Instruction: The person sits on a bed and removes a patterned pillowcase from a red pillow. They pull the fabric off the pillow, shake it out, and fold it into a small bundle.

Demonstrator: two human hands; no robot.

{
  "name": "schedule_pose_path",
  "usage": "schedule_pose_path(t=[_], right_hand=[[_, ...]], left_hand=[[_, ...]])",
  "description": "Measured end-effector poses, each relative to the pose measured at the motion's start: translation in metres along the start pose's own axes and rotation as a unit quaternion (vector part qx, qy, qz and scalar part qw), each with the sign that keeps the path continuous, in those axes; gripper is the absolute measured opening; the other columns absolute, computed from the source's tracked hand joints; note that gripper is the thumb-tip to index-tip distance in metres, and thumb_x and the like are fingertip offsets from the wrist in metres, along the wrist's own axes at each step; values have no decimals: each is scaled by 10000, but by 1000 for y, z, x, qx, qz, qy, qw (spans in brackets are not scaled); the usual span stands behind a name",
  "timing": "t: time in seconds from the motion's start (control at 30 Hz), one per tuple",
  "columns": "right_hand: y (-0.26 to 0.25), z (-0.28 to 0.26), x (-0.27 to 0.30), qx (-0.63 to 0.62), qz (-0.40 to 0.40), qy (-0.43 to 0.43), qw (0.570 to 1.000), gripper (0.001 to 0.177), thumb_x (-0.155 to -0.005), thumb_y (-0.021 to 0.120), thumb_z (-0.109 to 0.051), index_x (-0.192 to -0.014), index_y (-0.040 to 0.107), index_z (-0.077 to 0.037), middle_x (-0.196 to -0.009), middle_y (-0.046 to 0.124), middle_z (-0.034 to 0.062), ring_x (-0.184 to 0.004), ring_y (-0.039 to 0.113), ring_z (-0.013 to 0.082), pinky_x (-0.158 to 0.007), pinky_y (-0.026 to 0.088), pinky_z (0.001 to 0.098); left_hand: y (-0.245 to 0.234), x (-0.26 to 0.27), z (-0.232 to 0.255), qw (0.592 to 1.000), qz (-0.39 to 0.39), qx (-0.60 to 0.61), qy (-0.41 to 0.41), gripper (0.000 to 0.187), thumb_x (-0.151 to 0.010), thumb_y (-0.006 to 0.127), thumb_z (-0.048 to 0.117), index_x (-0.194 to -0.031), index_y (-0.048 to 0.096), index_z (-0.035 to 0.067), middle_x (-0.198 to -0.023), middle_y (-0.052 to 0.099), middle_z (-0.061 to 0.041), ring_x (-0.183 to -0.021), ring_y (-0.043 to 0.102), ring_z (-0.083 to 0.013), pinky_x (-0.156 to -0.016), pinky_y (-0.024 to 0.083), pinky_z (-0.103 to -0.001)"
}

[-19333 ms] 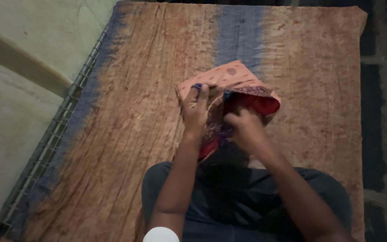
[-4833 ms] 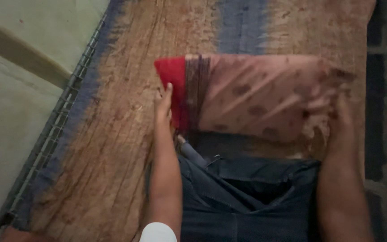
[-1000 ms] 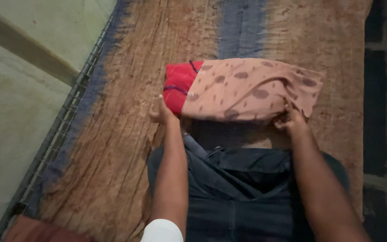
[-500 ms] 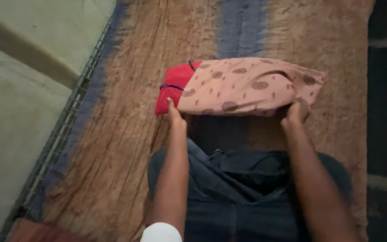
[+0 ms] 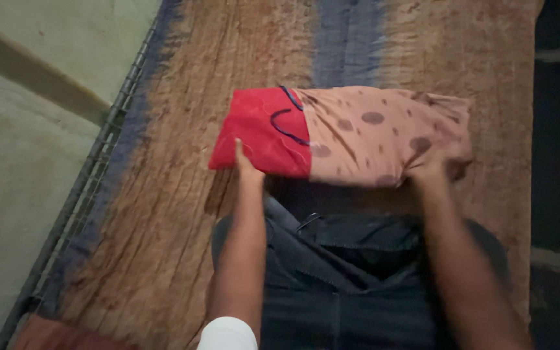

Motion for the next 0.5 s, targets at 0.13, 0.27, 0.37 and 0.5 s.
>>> schedule_pose_path(t=[0.13, 0.27, 0.37, 0.5], right_hand=[[5, 35, -6, -102, -42, 88, 990, 656, -1002, 536, -541, -1475, 530, -87, -1566, 537, 137, -1450, 538, 300, -1206, 412, 462], [-15, 46, 6, -30, 47, 172, 984, 650, -970, 530, -572, -1426, 593, -113, -1499, 592, 115, -1386, 563, 281, -1158, 393, 500], [-8, 55, 19, 55, 64, 213, 973, 626, -928, 571, -559, -1398, 616, -149, -1424, 624, 118, -1294, 585, 301, -1097, 421, 530], [4, 67, 16, 112, 44, 251, 960, 590, -887, 702, -510, -1379, 617, -195, -1333, 652, 149, -1179, 622, 347, -1021, 495, 540]], left_hand=[[-5, 14, -11, 996, 89, -16, 0, 946, -757, 698, 654, -1515, 464, 137, -1533, 528, -118, -1386, 504, -384, -1121, 424, -608], [3, 21, -19, 995, 98, 2, -5, 986, -697, 791, 595, -1517, 449, 168, -1512, 517, -132, -1380, 494, -396, -1116, 439, -635], [3, 19, -52, 980, 123, -137, -82, 925, -712, 865, 427, -1518, 457, 226, -1478, 544, -81, -1338, 523, -335, -1089, 458, -595], [-10, 26, -50, 959, 226, -163, -54, 794, -742, 841, 264, -1446, 513, 98, -1361, 635, -159, -1208, 645, -349, -996, 563, -578]])
Point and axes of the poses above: each hand's wrist, its own x-axis away from the middle knuckle, its own y-axis out of the palm, z = x × y, the point moved 8 cm from there along -x, towards the middle knuckle
